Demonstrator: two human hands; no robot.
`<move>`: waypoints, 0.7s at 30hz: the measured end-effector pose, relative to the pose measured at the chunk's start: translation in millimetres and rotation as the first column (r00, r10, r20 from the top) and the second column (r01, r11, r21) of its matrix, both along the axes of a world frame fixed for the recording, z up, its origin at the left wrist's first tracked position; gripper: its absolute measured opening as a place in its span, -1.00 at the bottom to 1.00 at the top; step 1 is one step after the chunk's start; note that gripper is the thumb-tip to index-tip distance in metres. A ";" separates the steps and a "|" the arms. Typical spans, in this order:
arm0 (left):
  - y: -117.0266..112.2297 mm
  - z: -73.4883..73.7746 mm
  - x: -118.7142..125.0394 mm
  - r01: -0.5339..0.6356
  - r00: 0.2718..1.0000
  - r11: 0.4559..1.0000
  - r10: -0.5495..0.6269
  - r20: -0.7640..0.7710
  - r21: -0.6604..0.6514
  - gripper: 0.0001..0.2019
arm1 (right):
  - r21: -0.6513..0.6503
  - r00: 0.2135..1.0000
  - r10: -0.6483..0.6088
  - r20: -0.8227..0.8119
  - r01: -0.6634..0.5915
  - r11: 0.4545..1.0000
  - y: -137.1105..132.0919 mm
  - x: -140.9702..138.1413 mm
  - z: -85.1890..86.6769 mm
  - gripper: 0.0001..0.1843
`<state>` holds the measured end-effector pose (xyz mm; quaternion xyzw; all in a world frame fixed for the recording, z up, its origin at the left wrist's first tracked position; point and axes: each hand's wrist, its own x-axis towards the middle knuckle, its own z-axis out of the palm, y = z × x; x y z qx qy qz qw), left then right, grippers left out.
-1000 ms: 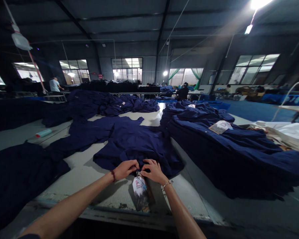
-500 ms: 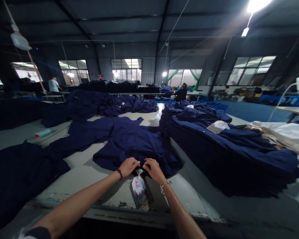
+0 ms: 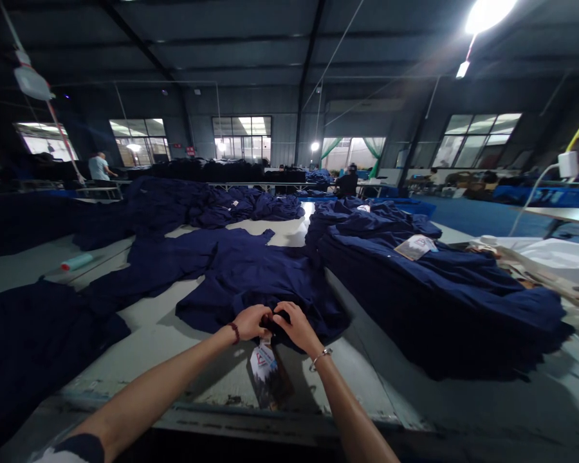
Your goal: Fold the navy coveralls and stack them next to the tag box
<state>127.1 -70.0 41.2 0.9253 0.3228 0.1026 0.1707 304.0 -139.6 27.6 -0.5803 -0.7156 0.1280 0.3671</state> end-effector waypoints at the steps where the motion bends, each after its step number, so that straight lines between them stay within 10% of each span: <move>1: -0.3 1.8 -1.5 0.005 1.000 1.000 -0.005 0.018 0.010 -0.72 | -0.002 0.998 -0.020 0.055 0.020 1.000 -2.4 -0.5 0.8 -0.65; 7: 0.1 -0.2 -30.4 -0.151 0.982 0.982 0.163 -0.100 0.115 -0.43 | -0.179 0.889 -0.116 0.443 0.214 0.960 -22.9 0.4 -8.6 -0.46; 12: 2.6 -5.6 -53.9 -0.173 0.971 0.985 0.171 -0.166 0.000 -0.53 | -0.359 0.928 -0.008 0.373 0.152 0.921 -30.9 6.3 -6.2 -0.42; 17: 14.5 7.0 -41.4 -0.200 0.972 0.974 0.184 0.149 0.104 -0.80 | -0.084 0.946 -0.176 0.271 0.206 0.975 -5.8 11.1 10.7 -0.50; 21: 31.7 8.6 -24.6 0.009 0.990 0.992 -0.027 0.141 0.129 -0.77 | -0.041 0.919 -0.140 0.368 0.167 0.985 15.5 12.2 10.8 -0.57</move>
